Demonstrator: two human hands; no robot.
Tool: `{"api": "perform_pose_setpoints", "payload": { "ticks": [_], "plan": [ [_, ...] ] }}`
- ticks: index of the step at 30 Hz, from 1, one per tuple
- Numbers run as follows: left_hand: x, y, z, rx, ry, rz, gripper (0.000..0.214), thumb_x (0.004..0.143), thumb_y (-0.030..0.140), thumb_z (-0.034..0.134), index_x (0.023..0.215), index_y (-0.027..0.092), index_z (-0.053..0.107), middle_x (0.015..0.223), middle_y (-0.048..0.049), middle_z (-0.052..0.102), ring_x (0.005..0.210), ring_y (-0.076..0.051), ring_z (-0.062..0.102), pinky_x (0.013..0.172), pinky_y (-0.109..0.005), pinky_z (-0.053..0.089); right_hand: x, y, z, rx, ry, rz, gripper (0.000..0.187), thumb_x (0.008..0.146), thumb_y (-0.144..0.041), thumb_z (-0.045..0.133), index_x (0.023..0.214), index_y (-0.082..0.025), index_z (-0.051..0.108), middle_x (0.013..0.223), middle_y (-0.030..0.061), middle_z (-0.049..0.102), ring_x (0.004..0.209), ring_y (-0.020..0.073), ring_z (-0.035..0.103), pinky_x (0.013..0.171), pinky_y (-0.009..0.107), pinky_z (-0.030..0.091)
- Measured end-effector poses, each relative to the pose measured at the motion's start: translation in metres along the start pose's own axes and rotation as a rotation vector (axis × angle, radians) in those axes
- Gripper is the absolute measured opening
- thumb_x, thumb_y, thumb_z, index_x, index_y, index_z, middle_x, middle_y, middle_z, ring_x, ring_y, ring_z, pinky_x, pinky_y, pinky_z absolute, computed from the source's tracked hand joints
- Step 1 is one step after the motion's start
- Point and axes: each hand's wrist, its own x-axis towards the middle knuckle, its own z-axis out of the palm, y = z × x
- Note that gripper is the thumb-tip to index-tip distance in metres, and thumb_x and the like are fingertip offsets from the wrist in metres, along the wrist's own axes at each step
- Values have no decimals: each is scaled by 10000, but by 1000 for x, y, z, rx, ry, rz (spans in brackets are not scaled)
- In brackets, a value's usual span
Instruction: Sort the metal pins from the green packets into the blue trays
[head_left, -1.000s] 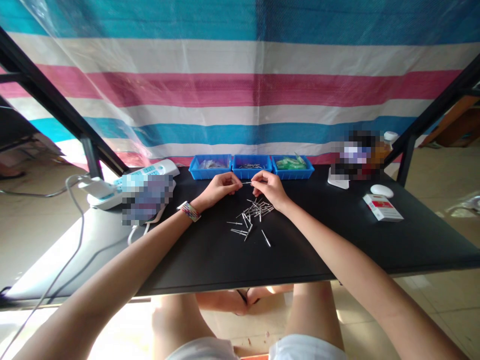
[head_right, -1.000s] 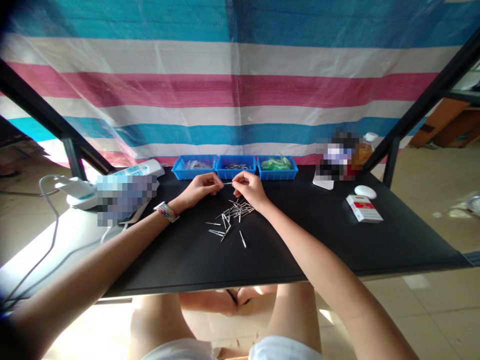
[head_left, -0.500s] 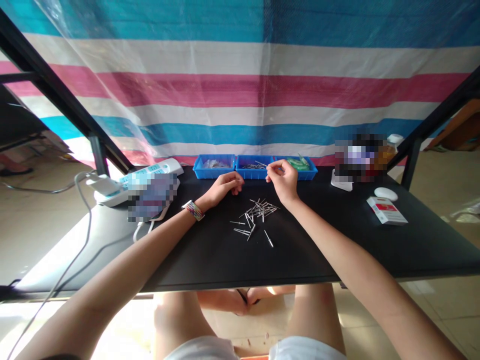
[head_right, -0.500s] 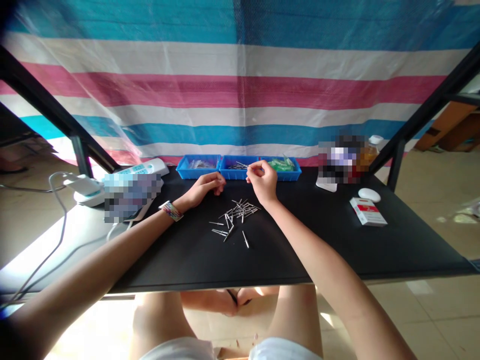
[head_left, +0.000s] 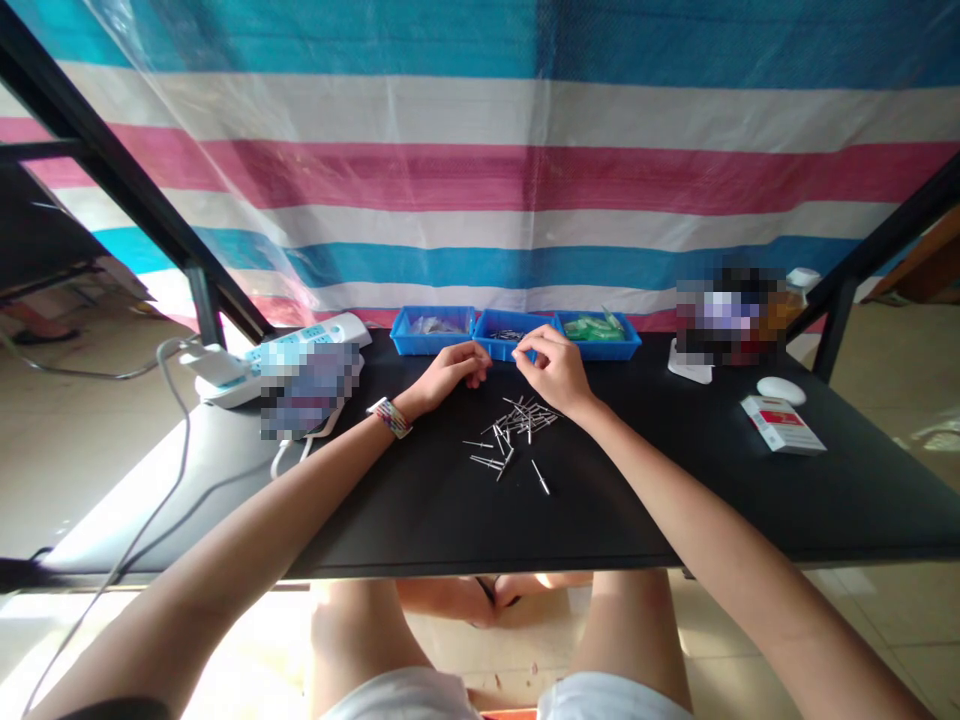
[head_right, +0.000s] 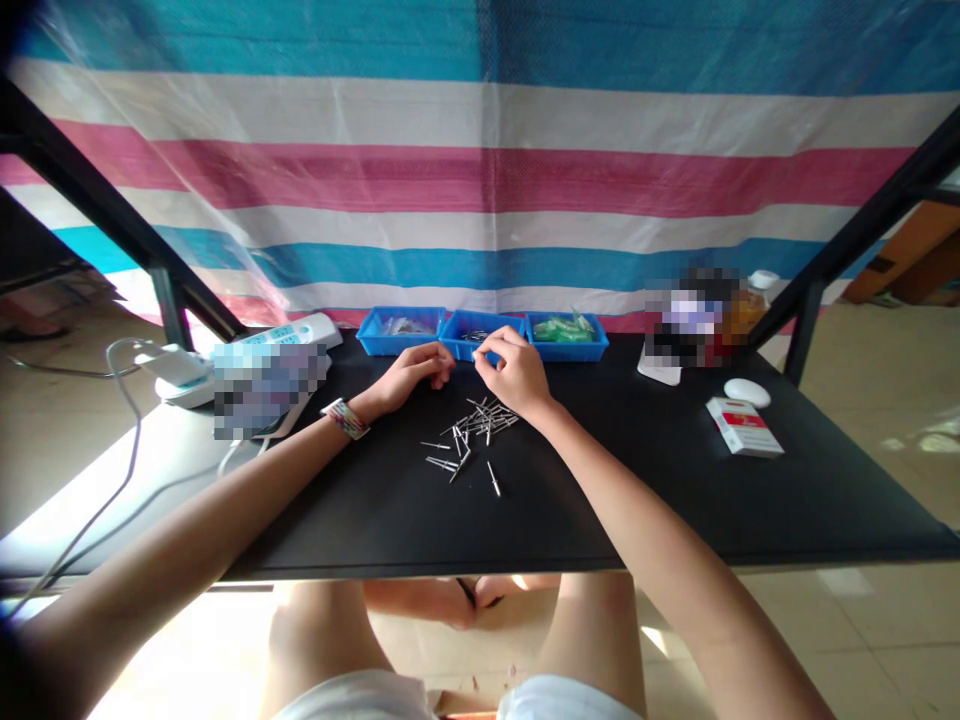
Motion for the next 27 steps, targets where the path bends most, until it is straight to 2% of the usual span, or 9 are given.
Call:
{"api": "perform_pose_setpoints", "payload": {
  "ticks": [3, 6, 9, 17, 21, 27],
  "plan": [
    [1, 0, 0, 3, 0, 9, 246, 852, 377, 720, 901, 144, 656, 733, -16, 648, 606, -124, 576, 589, -249, 455, -5, -2, 2, -66, -98, -43, 145, 922, -224, 635, 790, -218, 696, 912, 46, 680, 700, 171, 609, 688, 315, 486],
    [1, -2, -1, -6, 8, 18, 241, 830, 344, 725, 951, 144, 664, 758, -17, 660, 593, -120, 581, 576, -245, 451, -8, 2, 2, -165, -94, -37, 139, 910, -171, 620, 799, -225, 683, 907, 55, 683, 865, 217, 663, 799, 324, 504],
    [2, -3, -1, -14, 14, 13, 243, 829, 328, 723, 975, 144, 660, 776, -16, 666, 595, -116, 588, 577, -240, 455, -8, 9, 2, -195, -73, -12, 133, 912, -149, 605, 835, -227, 681, 953, 71, 698, 931, 240, 674, 875, 346, 513],
    [2, -4, -1, -10, 28, 31, 442, 846, 332, 712, 1235, 128, 661, 820, -17, 682, 592, -121, 589, 581, -253, 475, -8, 22, 5, -180, -110, -7, 132, 893, -130, 613, 947, -223, 690, 1034, 81, 698, 1008, 252, 677, 938, 366, 524],
    [2, -4, -1, -4, 14, 32, 494, 853, 334, 701, 1295, 119, 656, 834, -27, 696, 601, -120, 589, 591, -254, 480, -8, 22, 6, -168, -139, -11, 151, 888, -116, 616, 962, -219, 698, 1058, 81, 698, 1012, 245, 670, 925, 357, 522],
    [1, -3, -1, 9, 8, 35, 492, 843, 311, 689, 1293, 115, 647, 837, -19, 695, 601, -116, 590, 596, -252, 489, -11, 5, 6, -150, -307, -65, 114, 882, -134, 671, 807, -213, 706, 861, 44, 692, 907, 227, 629, 887, 349, 486]
  ]
}}
